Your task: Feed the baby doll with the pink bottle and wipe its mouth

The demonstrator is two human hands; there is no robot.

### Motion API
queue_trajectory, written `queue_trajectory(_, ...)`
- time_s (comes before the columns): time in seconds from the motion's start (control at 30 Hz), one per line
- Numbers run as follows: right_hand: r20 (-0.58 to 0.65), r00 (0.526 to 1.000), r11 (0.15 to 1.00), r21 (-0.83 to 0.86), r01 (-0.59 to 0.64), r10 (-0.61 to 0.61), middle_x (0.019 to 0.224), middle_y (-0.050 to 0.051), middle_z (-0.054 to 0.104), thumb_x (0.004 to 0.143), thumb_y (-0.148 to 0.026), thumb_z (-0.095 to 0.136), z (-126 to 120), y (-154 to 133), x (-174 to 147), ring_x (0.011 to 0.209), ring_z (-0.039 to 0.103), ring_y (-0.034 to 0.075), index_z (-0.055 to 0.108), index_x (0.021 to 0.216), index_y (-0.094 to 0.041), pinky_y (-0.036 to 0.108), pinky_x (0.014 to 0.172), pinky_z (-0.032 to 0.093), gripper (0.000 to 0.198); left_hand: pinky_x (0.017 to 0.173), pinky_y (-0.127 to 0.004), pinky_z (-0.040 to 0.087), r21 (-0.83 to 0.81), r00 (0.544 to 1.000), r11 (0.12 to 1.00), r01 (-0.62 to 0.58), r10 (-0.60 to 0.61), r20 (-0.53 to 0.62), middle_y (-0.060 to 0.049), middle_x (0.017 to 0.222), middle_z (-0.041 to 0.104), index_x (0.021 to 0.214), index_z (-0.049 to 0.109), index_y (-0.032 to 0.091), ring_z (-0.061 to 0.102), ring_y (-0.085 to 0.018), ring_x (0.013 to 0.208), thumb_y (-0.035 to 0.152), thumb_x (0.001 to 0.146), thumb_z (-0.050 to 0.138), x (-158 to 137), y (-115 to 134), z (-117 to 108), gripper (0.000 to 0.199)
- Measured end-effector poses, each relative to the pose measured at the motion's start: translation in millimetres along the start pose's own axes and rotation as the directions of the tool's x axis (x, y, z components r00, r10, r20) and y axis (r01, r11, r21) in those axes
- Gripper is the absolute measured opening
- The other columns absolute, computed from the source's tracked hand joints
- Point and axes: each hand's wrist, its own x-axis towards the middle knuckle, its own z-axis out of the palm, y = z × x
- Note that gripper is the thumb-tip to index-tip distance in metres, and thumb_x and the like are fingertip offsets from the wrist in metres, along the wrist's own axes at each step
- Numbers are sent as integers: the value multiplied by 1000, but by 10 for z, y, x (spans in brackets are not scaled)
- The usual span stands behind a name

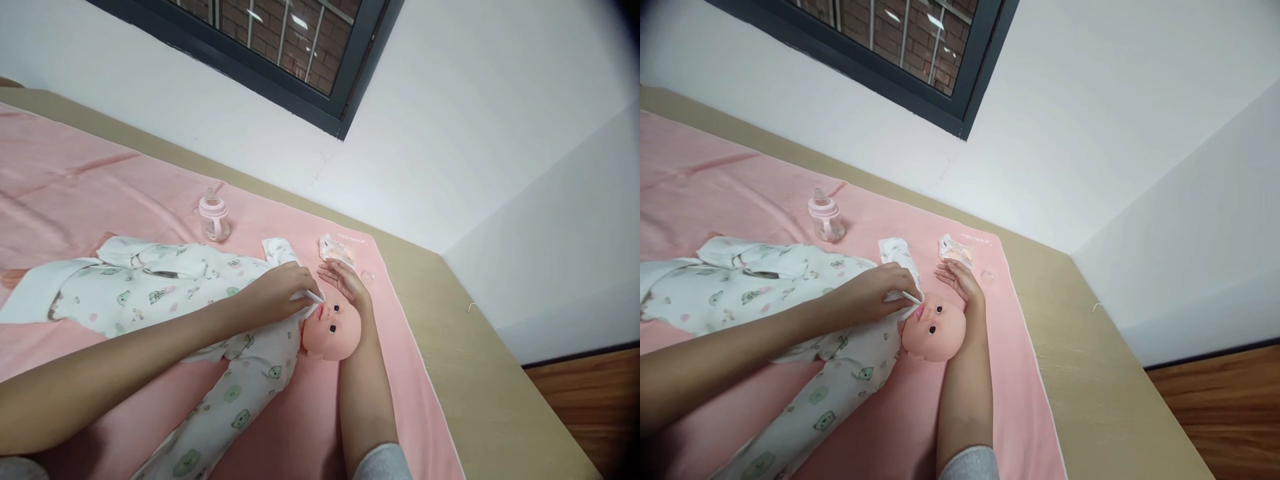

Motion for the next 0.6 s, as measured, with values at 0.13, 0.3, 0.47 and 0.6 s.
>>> queue_trajectory(0.13, -10, 1000, 1000, 4, -6, 6, 102, 7, 72, 81, -32, 71, 23, -16, -15, 97, 70, 19, 63, 100, -19, 40, 104, 51, 24, 89, -32, 40, -20, 1000, 1000, 3, -3, -10, -3, 97, 68, 96, 71, 21, 58, -20, 95, 15, 90, 54, -3, 22, -10, 19)
queue_trajectory(0.3, -10, 1000, 1000, 3, 0, 0, 102, 7, 72, 81, -33, 71, 10, -2, 2, 97, 70, 20, 63, 99, -20, 42, 104, 50, 24, 87, -32, 41, -25, 999, 999, 26, -25, 25, -3, 96, 68, 97, 72, 22, 57, -21, 96, 11, 89, 52, 5, 40, -30, 24)
queue_trajectory(0.47, 8, 1000, 1000, 6, 7, -7, 103, 7, 72, 80, -33, 71, -7, 9, 9, 98, 70, 20, 63, 101, -20, 40, 103, 51, 25, 88, -33, 41, -22, 999, 999, 29, -28, 25, -3, 98, 68, 98, 71, 22, 57, -21, 96, 12, 89, 47, 2, 55, -38, 27)
queue_trajectory(0.6, 4, 1000, 1000, 7, 9, -9, 102, 7, 73, 82, -33, 69, -28, 28, 30, 96, 70, 20, 63, 103, -19, 38, 100, 53, 26, 87, -34, 42, -34, 998, 997, 65, -65, -1, -4, 102, 69, 105, 68, 19, 58, -22, 99, 14, 91, 41, -32, 107, -48, 30)
